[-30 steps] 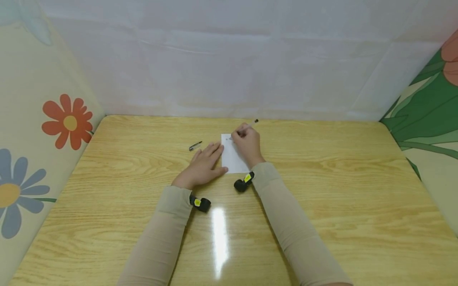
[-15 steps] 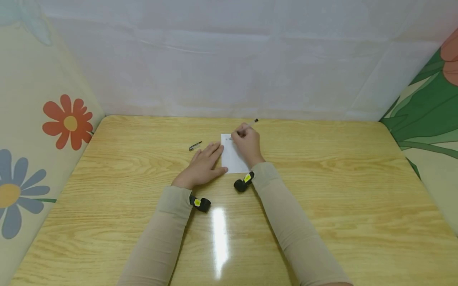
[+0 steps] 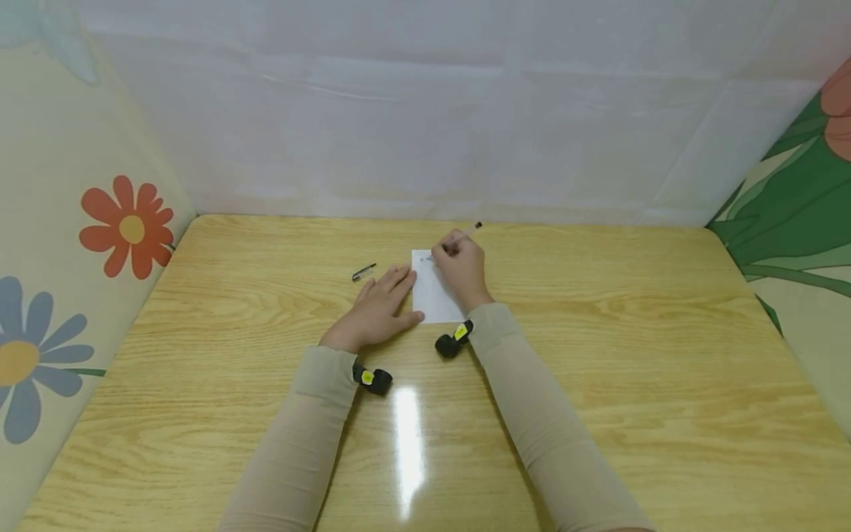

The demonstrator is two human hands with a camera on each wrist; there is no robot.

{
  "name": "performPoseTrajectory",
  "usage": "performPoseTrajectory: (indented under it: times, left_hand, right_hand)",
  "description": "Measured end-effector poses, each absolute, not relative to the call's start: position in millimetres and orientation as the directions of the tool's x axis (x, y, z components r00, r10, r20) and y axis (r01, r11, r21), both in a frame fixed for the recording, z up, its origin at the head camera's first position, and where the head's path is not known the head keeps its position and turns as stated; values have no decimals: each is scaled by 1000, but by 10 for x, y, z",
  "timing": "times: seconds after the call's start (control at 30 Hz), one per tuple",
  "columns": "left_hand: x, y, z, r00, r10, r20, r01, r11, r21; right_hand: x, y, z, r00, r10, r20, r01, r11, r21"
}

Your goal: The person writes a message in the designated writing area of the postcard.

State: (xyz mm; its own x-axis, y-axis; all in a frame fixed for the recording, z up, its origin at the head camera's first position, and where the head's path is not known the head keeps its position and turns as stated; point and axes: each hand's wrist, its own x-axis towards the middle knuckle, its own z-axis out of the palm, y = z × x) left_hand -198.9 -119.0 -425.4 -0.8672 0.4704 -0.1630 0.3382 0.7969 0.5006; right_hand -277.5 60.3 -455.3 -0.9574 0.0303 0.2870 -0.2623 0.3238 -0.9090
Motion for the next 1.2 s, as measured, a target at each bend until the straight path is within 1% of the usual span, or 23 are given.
performPoseTrajectory:
  times: [0.8,1.2]
  left_hand:
    - [-1994,-1197,-4257,-866,476,-151,344,787,513]
    - [-1987,-1197,-4255,-867,470,-163,337,796,503]
  right_hand:
    - [-2758,600,-4548,-962,24,271,-249,321,-914]
    - [-2761,606,-4548,-960,-31,277,-272,316,-909]
